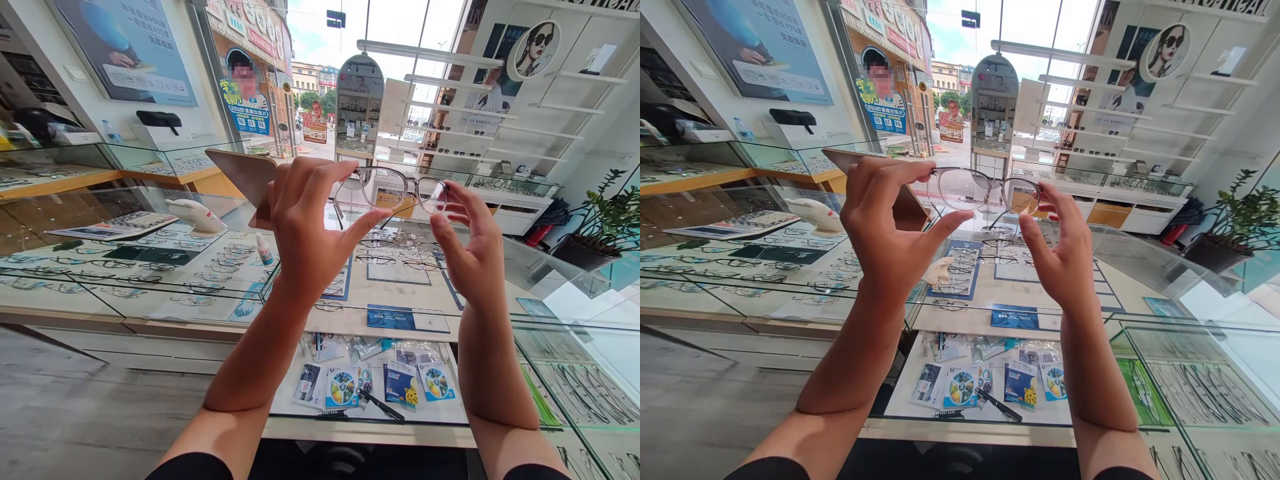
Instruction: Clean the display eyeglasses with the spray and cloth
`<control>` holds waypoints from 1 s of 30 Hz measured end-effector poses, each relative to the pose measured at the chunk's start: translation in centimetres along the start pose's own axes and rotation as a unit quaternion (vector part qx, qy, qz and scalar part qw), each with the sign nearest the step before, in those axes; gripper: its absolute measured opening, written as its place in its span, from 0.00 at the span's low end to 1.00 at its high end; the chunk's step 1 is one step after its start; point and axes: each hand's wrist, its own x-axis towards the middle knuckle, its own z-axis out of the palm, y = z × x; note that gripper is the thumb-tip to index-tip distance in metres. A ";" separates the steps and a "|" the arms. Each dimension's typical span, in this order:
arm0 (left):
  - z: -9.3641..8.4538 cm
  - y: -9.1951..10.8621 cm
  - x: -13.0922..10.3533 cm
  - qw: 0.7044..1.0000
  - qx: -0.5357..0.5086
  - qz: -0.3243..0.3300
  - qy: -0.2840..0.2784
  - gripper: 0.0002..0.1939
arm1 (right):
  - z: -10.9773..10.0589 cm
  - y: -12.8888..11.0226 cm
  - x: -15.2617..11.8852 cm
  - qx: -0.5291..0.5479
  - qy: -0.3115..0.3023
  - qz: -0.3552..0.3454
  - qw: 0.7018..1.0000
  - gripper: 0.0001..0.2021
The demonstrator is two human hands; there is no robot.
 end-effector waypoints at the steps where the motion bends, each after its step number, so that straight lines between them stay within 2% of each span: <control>1: 0.0 0.0 0.0 1.000 0.000 0.002 0.001 0.33 | 0.0 0.0 0.0 -0.001 -0.001 -0.001 1.000 0.24; 6: 0.1 -0.5 -0.1 1.000 -0.012 0.015 0.002 0.34 | 0.1 0.0 0.0 -0.002 0.006 -0.002 1.000 0.24; 14: 0.7 -3.1 0.2 0.998 -0.059 0.019 -0.034 0.33 | 0.4 -0.9 0.3 -0.026 0.101 -0.052 0.993 0.24; 16: 0.7 -3.2 0.3 0.997 -0.065 0.019 -0.032 0.32 | 0.4 -1.1 0.3 -0.025 0.106 -0.057 0.992 0.24; 22: 0.5 -2.7 0.6 0.995 -0.088 0.048 0.019 0.32 | 0.4 -1.0 0.1 -0.031 0.105 -0.049 0.993 0.24; 30: 0.3 -3.2 0.6 0.993 -0.113 0.010 -0.022 0.32 | 0.7 -0.8 0.0 -0.041 0.142 -0.094 0.984 0.27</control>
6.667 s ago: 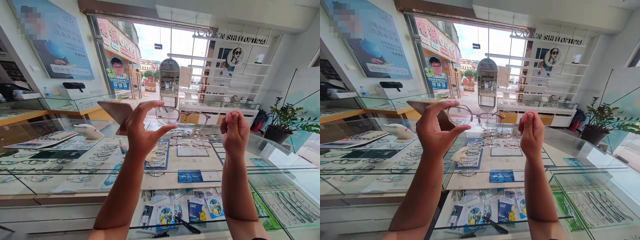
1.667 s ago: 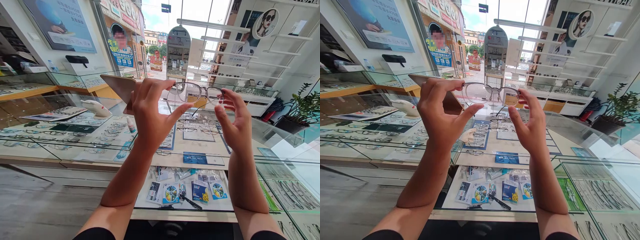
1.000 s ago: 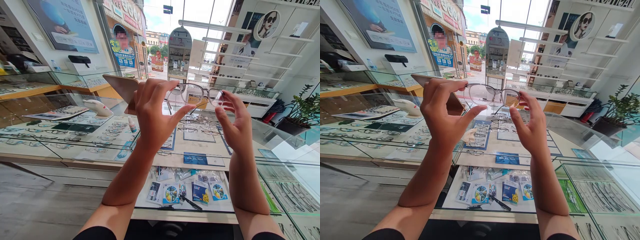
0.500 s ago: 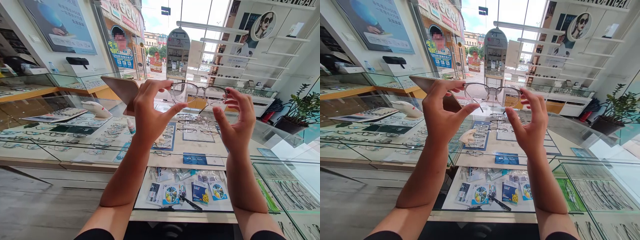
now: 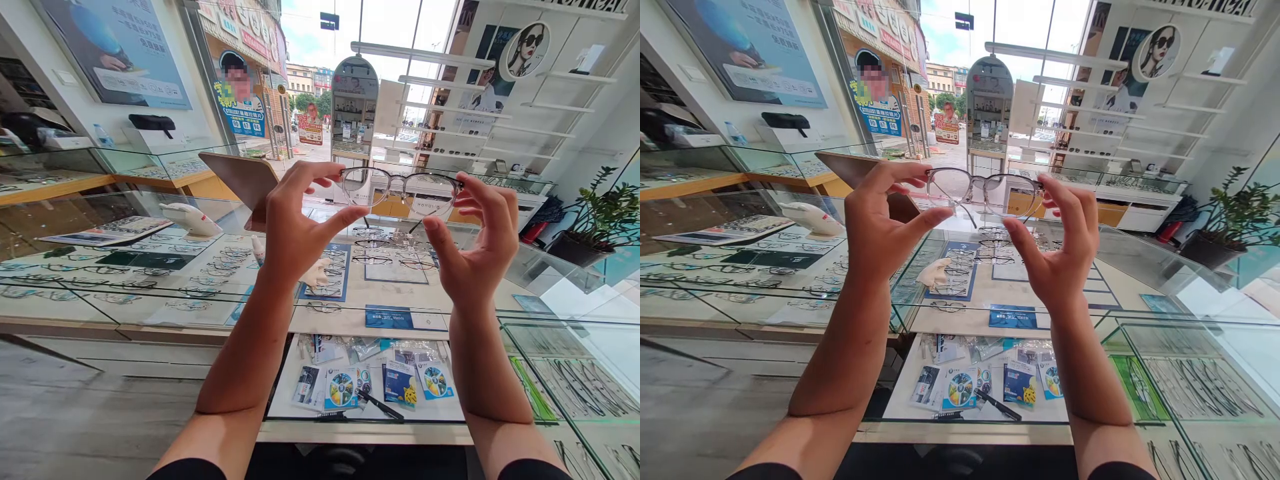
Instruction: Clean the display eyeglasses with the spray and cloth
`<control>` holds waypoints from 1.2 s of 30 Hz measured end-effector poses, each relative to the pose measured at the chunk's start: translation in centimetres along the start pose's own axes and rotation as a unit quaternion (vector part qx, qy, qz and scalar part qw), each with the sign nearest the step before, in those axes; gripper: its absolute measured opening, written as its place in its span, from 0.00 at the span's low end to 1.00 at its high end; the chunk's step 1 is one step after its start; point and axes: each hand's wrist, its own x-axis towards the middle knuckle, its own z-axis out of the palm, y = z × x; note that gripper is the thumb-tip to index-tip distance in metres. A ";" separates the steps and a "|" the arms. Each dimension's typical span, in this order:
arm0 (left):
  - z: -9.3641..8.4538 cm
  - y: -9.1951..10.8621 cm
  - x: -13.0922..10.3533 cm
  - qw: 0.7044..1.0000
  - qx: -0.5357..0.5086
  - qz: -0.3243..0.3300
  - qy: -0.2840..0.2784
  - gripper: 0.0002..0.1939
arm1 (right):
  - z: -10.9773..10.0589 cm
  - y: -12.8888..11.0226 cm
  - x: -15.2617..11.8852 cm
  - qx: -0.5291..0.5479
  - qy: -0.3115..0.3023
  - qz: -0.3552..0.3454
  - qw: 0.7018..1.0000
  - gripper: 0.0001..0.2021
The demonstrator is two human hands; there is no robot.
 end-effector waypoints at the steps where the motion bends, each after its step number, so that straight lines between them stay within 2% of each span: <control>1: 0.0 -0.1 0.0 1.000 0.003 0.001 -0.004 0.32 | 0.0 0.0 0.0 0.000 0.001 -0.001 1.000 0.27; 6: 0.0 -0.8 -0.1 0.999 0.029 0.001 -0.034 0.34 | 0.0 0.0 0.1 0.017 -0.001 -0.003 1.000 0.27; 10: 0.0 -1.1 -0.2 0.999 0.031 0.014 -0.035 0.34 | 0.0 -0.1 0.1 0.014 0.000 0.011 1.000 0.26; 18: 0.1 0.0 -0.1 0.999 0.028 0.029 0.010 0.30 | -0.2 0.0 0.0 0.012 -0.024 0.042 0.999 0.27; 25: -0.1 0.5 -0.4 0.997 0.057 0.047 0.038 0.30 | -0.3 0.9 0.3 0.020 -0.082 0.061 0.995 0.27; 31: 0.6 0.2 -0.4 0.995 0.066 0.050 0.048 0.33 | 0.4 1.6 -0.1 -0.008 -0.047 0.027 0.999 0.29; 36: 1.4 -0.4 -0.5 0.994 0.070 0.074 0.042 0.31 | 1.0 2.2 -0.4 -0.061 -0.022 -0.001 0.998 0.31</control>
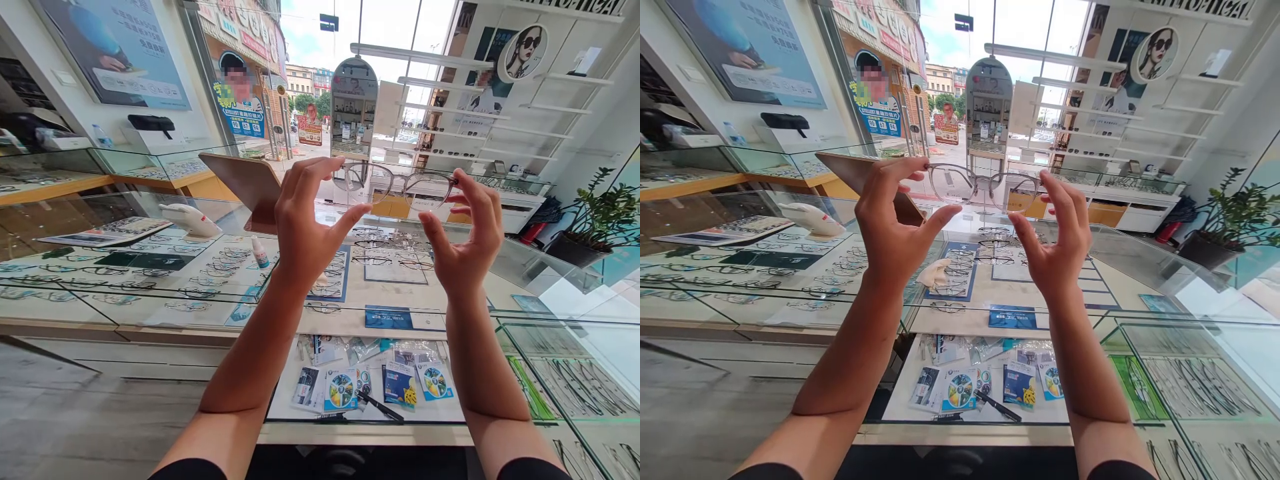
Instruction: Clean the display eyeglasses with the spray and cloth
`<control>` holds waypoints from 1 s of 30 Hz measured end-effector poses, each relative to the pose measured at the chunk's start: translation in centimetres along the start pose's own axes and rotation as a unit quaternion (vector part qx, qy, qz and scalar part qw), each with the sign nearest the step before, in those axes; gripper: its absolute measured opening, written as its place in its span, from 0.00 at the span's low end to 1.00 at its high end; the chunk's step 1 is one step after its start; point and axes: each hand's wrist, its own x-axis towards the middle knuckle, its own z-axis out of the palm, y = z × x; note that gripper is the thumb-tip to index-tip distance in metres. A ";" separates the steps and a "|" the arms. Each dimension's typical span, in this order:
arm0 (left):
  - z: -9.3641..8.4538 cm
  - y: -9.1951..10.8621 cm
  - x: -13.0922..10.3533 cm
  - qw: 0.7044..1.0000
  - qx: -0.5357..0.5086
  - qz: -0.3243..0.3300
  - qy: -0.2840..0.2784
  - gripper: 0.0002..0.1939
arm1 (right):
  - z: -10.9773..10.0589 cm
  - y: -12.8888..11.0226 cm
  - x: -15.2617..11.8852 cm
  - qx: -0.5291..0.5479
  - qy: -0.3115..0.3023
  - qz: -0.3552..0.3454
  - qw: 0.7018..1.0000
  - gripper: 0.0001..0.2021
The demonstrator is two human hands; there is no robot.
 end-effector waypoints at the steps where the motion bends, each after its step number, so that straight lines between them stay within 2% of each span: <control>1: 0.1 0.1 -0.1 1.000 -0.001 -0.004 -0.004 0.31 | 0.0 0.0 0.0 0.002 0.002 -0.005 1.000 0.31; 9: 0.7 1.3 -0.7 0.996 -0.020 -0.081 -0.014 0.37 | -0.2 -1.7 0.2 0.032 0.025 -0.001 0.999 0.29; 15: 1.5 1.2 -1.0 0.996 -0.011 -0.093 0.013 0.34 | -0.2 -2.1 0.0 0.031 -0.005 0.022 0.999 0.28; 21: 2.0 0.6 -1.1 0.996 -0.008 -0.022 0.088 0.33 | 0.6 -1.4 -0.3 0.120 -0.008 0.043 0.992 0.28; 30: 2.7 -0.5 -1.1 0.993 0.002 0.011 0.121 0.35 | 0.9 -1.4 -0.3 0.144 -0.008 0.089 0.986 0.24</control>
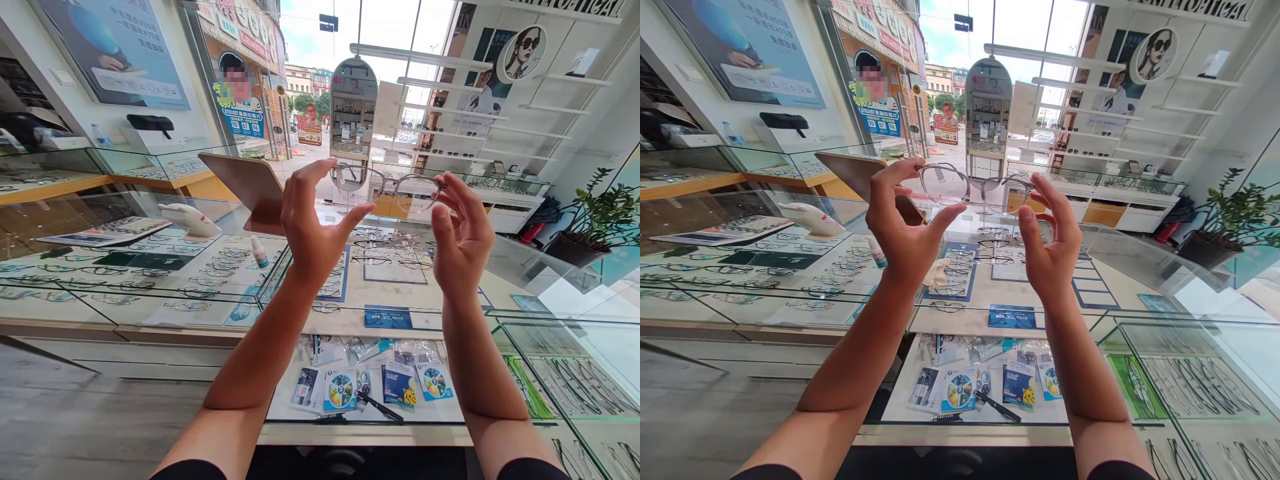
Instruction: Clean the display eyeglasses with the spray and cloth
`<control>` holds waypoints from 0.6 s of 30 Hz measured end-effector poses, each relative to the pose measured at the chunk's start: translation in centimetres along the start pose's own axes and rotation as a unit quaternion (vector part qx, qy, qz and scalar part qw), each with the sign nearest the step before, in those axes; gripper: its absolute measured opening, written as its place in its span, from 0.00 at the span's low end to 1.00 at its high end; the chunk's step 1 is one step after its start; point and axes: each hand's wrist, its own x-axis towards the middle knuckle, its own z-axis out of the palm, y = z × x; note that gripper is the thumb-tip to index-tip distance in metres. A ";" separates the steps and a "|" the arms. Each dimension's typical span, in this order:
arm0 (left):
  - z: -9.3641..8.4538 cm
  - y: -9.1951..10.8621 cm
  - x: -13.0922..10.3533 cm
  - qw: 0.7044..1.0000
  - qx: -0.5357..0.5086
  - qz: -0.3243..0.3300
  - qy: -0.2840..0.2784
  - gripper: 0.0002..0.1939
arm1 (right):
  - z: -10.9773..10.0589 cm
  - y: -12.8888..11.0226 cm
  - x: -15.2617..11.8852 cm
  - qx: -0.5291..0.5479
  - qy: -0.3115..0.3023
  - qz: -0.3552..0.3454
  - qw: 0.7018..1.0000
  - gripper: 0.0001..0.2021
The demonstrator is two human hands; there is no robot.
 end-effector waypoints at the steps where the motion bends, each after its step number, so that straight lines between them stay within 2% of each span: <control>1: 0.0 0.0 -0.1 1.000 0.003 -0.001 0.002 0.35 | 0.0 0.0 0.0 0.004 0.007 -0.004 1.000 0.23; 10: -0.3 0.1 -0.9 0.989 -0.030 -0.123 -0.072 0.39 | -0.1 -0.2 0.1 -0.014 0.067 -0.037 0.997 0.15; 18: 0.3 -0.4 -0.9 0.993 -0.007 -0.097 -0.064 0.35 | 0.0 -0.6 0.2 0.023 0.062 0.005 0.998 0.14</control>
